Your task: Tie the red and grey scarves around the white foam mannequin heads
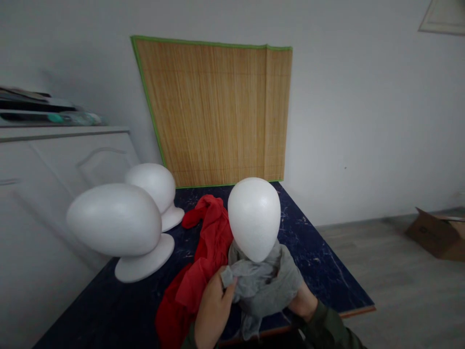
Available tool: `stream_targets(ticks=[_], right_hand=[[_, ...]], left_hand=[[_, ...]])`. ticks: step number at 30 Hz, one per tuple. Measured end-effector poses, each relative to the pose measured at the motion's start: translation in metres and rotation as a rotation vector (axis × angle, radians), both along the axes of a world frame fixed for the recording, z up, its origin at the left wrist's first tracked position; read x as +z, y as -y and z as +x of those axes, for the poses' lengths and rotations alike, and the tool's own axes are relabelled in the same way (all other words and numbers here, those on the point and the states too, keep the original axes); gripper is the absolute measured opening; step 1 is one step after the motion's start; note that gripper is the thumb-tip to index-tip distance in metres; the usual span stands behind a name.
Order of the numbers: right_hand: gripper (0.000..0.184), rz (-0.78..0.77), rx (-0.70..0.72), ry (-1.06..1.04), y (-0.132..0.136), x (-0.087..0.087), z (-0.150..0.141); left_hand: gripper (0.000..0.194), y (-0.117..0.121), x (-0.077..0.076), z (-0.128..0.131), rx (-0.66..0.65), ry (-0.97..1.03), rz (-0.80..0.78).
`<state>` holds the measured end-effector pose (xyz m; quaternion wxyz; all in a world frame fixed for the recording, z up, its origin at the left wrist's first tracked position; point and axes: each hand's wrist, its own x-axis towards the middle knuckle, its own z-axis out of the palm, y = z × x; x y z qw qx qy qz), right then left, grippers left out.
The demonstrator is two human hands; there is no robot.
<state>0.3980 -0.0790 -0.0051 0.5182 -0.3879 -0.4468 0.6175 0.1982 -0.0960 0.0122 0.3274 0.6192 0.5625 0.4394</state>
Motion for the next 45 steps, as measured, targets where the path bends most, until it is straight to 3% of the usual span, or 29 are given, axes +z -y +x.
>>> stream_targets(ticks=[2,4,6,8,10,11,14,15,17,20,24,27,30,35,37,41,45], right_hand=[[0.056,-0.094,-0.032,-0.06,-0.004,-0.004,0.014],[0.05,-0.17,-0.111,-0.046,-0.009,-0.011,0.029],[0.043,-0.111,-0.181,0.084,-0.016,-0.018,0.045],[0.04,0.024,-0.198,0.265,-0.024,-0.022,0.058],[0.038,0.112,-0.14,0.442,-0.03,-0.022,0.072],[0.037,0.13,-0.079,0.528,-0.033,-0.021,0.08],[0.035,0.137,0.083,0.769,-0.041,-0.015,0.105],[0.034,0.141,0.069,0.83,-0.044,-0.013,0.112],[0.03,0.171,-0.092,0.892,-0.049,-0.009,0.12],[0.036,0.221,-0.301,0.864,-0.052,-0.005,0.107],[0.066,0.198,-0.076,0.85,-0.05,-0.008,0.059],[0.064,0.194,0.004,0.828,-0.048,-0.013,0.035],[0.068,0.119,-0.1,0.703,-0.049,-0.019,0.028],[0.077,-0.008,-0.335,0.302,-0.054,-0.024,0.022],[0.072,-0.038,-0.376,0.174,-0.059,-0.017,0.019],[0.058,-0.013,-0.244,0.096,-0.087,0.007,0.022],[0.052,0.091,-0.31,0.202,-0.142,0.033,0.043]], left_hand=[[0.036,0.005,0.001,-0.01,0.116,0.164,-0.021],[0.04,0.012,0.004,-0.019,0.138,0.255,-0.061],[0.042,0.021,0.009,-0.025,0.003,0.174,-0.091],[0.042,0.028,0.015,-0.028,-0.258,-0.049,-0.149],[0.044,0.033,0.02,-0.03,-0.465,-0.286,-0.243],[0.044,0.034,0.021,-0.03,-0.497,-0.375,-0.282],[0.035,0.031,0.022,-0.032,-0.397,-0.471,-0.276],[0.034,0.028,0.022,-0.032,-0.351,-0.45,-0.242],[0.037,0.019,0.021,-0.029,-0.272,-0.372,-0.176],[0.052,-0.006,0.017,-0.018,-0.184,-0.274,-0.059],[0.063,-0.048,0.013,0.005,-0.218,-0.208,0.06],[0.057,-0.068,0.012,0.013,-0.356,-0.111,0.06],[0.059,-0.071,0.009,0.01,-0.479,-0.058,0.039],[0.066,-0.068,0.013,0.011,-0.46,-0.016,0.048],[0.065,-0.07,0.021,0.017,-0.447,-0.038,0.083],[0.065,-0.084,0.031,0.033,-0.403,-0.122,0.189],[0.06,-0.098,0.015,0.037,-0.231,-0.081,0.297]])
